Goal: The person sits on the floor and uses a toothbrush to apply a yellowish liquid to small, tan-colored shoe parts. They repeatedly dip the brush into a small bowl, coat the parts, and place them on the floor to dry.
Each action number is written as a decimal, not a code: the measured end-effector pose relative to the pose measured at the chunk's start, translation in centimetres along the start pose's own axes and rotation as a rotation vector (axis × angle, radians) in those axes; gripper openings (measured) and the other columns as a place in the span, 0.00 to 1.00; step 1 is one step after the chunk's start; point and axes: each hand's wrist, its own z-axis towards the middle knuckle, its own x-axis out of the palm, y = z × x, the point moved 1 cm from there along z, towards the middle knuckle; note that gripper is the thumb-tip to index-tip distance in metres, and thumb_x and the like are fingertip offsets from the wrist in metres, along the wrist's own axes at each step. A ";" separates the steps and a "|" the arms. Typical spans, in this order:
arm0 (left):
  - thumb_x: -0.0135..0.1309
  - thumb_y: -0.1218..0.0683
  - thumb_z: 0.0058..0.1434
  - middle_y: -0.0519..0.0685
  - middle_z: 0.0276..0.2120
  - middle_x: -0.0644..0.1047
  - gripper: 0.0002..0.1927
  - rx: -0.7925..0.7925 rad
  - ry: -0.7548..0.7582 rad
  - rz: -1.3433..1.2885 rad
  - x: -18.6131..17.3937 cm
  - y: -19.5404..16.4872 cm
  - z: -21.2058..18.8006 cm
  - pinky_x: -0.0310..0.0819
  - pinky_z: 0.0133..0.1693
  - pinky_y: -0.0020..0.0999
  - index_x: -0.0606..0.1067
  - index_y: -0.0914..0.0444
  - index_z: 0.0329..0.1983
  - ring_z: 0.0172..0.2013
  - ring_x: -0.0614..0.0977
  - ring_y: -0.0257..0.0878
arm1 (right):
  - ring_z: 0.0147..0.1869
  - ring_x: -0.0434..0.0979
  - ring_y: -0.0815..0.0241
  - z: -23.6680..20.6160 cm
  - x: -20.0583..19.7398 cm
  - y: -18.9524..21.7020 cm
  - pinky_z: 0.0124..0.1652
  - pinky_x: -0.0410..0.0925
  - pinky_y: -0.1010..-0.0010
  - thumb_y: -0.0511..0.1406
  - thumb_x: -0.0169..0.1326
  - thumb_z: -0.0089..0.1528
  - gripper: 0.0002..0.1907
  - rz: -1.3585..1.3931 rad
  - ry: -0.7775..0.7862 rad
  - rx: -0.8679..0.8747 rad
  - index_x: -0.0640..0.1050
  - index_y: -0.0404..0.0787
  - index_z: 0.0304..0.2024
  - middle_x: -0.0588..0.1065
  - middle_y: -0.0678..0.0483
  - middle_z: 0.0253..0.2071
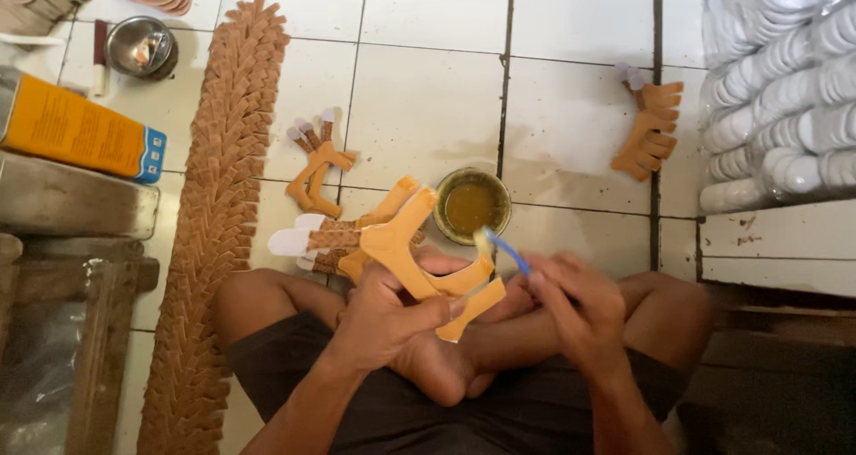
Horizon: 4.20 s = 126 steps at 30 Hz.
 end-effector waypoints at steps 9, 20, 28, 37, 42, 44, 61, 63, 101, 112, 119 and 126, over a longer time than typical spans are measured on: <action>0.59 0.66 0.59 0.49 0.43 0.81 0.17 -0.113 -0.161 -0.114 -1.4 0.4 1.5 0.78 0.46 0.30 0.76 0.70 0.52 0.44 0.81 0.32 | 0.30 0.69 0.69 -0.7 -6.3 -7.9 0.27 0.59 0.78 0.32 0.55 0.68 0.08 0.681 -0.888 0.397 0.83 0.35 0.45 0.75 0.56 0.31; 0.58 0.69 0.60 0.51 0.42 0.80 0.13 0.045 -0.217 -0.162 3.7 1.9 3.9 0.75 0.45 0.29 0.76 0.72 0.49 0.42 0.80 0.33 | 0.35 0.75 0.65 -4.3 -2.0 -5.1 0.35 0.66 0.79 0.24 0.55 0.61 0.12 0.254 -0.137 0.077 0.81 0.31 0.48 0.78 0.51 0.34; 0.58 0.69 0.59 0.53 0.42 0.81 0.13 0.044 -0.248 -0.198 3.8 2.3 3.5 0.77 0.47 0.30 0.75 0.71 0.48 0.44 0.82 0.35 | 0.38 0.77 0.64 -2.7 -2.0 -3.2 0.40 0.69 0.76 0.23 0.53 0.64 0.11 0.290 -0.136 0.065 0.81 0.31 0.48 0.78 0.50 0.36; 0.58 0.70 0.59 0.54 0.44 0.80 0.14 0.093 -0.211 -0.275 3.4 2.2 3.3 0.78 0.50 0.34 0.75 0.72 0.49 0.47 0.82 0.39 | 0.34 0.73 0.64 -3.1 -2.4 -2.6 0.36 0.65 0.77 0.23 0.53 0.64 0.13 0.267 -0.180 0.156 0.82 0.31 0.49 0.77 0.50 0.35; 0.58 0.69 0.59 0.55 0.44 0.81 0.15 0.064 -0.197 -0.291 3.8 2.3 3.2 0.78 0.50 0.33 0.74 0.72 0.49 0.46 0.83 0.39 | 0.38 0.76 0.66 -3.5 -2.1 -4.0 0.38 0.68 0.77 0.24 0.54 0.63 0.12 0.151 -0.136 0.029 0.80 0.31 0.49 0.77 0.53 0.36; 0.58 0.69 0.58 0.55 0.44 0.81 0.15 0.053 -0.206 -0.277 3.8 2.4 3.3 0.78 0.49 0.33 0.75 0.72 0.49 0.46 0.83 0.38 | 0.34 0.72 0.66 -2.6 -1.9 -6.4 0.35 0.66 0.77 0.25 0.54 0.62 0.13 0.073 -0.194 0.106 0.80 0.30 0.49 0.74 0.54 0.33; 0.65 0.58 0.57 0.43 0.37 0.76 0.19 -0.242 0.154 0.328 5.0 5.6 17.9 0.75 0.40 0.28 0.72 0.64 0.49 0.38 0.78 0.29 | 0.29 0.66 0.72 -4.0 -8.7 -20.9 0.28 0.59 0.81 0.35 0.51 0.69 0.12 0.589 -1.059 0.512 0.79 0.34 0.50 0.73 0.60 0.32; 0.65 0.58 0.59 0.43 0.36 0.76 0.18 -0.269 0.182 0.378 6.1 6.5 21.0 0.73 0.41 0.28 0.73 0.65 0.50 0.37 0.76 0.30 | 0.29 0.65 0.73 -3.7 -8.8 -21.7 0.28 0.59 0.80 0.35 0.50 0.69 0.12 0.585 -1.039 0.524 0.79 0.34 0.50 0.72 0.60 0.31; 0.63 0.66 0.55 0.46 0.54 0.78 0.37 -0.300 0.417 0.196 16.4 23.5 51.4 0.72 0.62 0.41 0.65 0.56 0.67 0.57 0.78 0.42 | 0.24 0.62 0.68 1.1 -9.0 -28.1 0.25 0.58 0.76 0.33 0.47 0.68 0.16 0.716 -0.973 0.747 0.79 0.27 0.50 0.74 0.53 0.30; 0.64 0.64 0.54 0.50 0.47 0.81 0.27 -0.378 0.356 0.272 16.2 24.6 52.2 0.75 0.54 0.36 0.69 0.60 0.56 0.51 0.82 0.41 | 0.27 0.65 0.68 1.4 -9.1 -28.2 0.26 0.59 0.77 0.34 0.47 0.68 0.16 0.755 -0.995 0.858 0.79 0.28 0.50 0.74 0.53 0.30; 0.67 0.61 0.55 0.53 0.43 0.81 0.24 -0.410 0.297 0.428 16.1 24.7 52.7 0.77 0.42 0.36 0.70 0.63 0.52 0.42 0.81 0.40 | 0.28 0.65 0.67 1.9 -10.1 -27.0 0.29 0.60 0.77 0.36 0.45 0.69 0.19 0.732 -0.902 0.997 0.80 0.29 0.51 0.74 0.53 0.31; 0.51 0.58 0.63 0.45 0.45 0.81 0.16 -0.376 0.212 0.333 15.0 25.3 52.2 0.79 0.41 0.33 0.75 0.63 0.54 0.37 0.82 0.37 | 0.28 0.66 0.68 2.8 -10.9 -25.7 0.29 0.61 0.77 0.35 0.46 0.69 0.18 0.678 -0.882 0.974 0.80 0.28 0.50 0.74 0.53 0.31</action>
